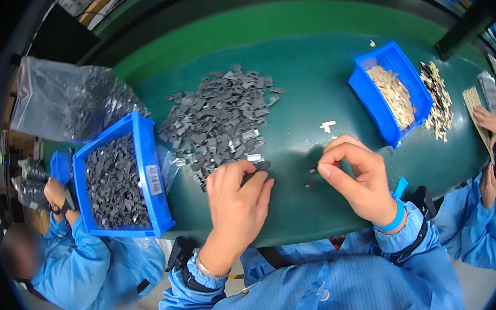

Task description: Assembling small grey and gold plastic components at a factory workbench.

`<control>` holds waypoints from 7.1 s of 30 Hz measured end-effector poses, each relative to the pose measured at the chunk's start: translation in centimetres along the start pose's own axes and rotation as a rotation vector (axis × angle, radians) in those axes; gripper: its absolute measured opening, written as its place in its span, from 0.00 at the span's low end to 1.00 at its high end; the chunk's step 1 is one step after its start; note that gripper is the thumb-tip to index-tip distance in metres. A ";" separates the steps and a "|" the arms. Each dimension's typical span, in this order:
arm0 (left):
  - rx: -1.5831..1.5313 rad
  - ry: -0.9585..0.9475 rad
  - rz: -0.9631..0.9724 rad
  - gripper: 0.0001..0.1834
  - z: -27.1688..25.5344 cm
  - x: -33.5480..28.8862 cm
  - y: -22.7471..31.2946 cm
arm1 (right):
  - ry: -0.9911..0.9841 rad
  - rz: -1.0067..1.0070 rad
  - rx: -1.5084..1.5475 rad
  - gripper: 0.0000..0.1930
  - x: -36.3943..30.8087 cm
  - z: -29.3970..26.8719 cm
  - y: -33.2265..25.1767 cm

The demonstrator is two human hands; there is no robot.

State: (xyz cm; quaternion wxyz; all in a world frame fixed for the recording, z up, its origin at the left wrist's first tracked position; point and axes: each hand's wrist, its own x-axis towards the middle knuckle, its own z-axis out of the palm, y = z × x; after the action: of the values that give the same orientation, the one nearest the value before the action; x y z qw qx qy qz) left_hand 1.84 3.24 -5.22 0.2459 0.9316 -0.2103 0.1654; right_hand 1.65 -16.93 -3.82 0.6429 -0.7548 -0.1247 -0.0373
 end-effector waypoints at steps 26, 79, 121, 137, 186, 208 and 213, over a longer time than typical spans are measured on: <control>-2.064 -0.369 -0.660 0.18 -0.9 -1.4 5.2 | 0.153 -0.511 0.026 0.21 -2.8 1.3 0.2; -1.195 0.015 -0.444 0.13 0.2 -1.5 5.6 | 0.149 0.164 0.654 0.04 -3.4 2.0 -0.2; -1.193 -0.017 -0.402 0.12 0.0 -1.5 5.7 | 0.158 0.038 0.494 0.07 -3.3 2.2 0.3; -1.358 -0.015 -0.450 0.10 0.0 -1.4 5.5 | 0.125 0.092 0.614 0.03 -3.0 1.5 0.1; -0.799 0.700 -0.167 0.10 -9.1 -3.6 -2.4 | -0.156 -0.438 -0.437 0.11 -1.5 -2.4 1.7; -0.653 -0.052 -0.161 0.12 -2.5 -2.3 2.1 | -0.392 -0.435 -0.688 0.06 -0.6 -1.5 3.7; -0.631 -0.035 -0.220 0.11 -0.7 -3.5 2.1 | -0.356 -0.472 -0.751 0.12 -2.0 -1.6 3.7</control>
State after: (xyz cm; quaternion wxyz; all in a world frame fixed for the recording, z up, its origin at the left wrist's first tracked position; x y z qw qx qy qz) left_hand -2.32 3.02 -5.21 0.5350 0.8294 -0.1535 0.0485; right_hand 0.71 -19.31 -7.54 0.2683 -0.8806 -0.3788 -0.0951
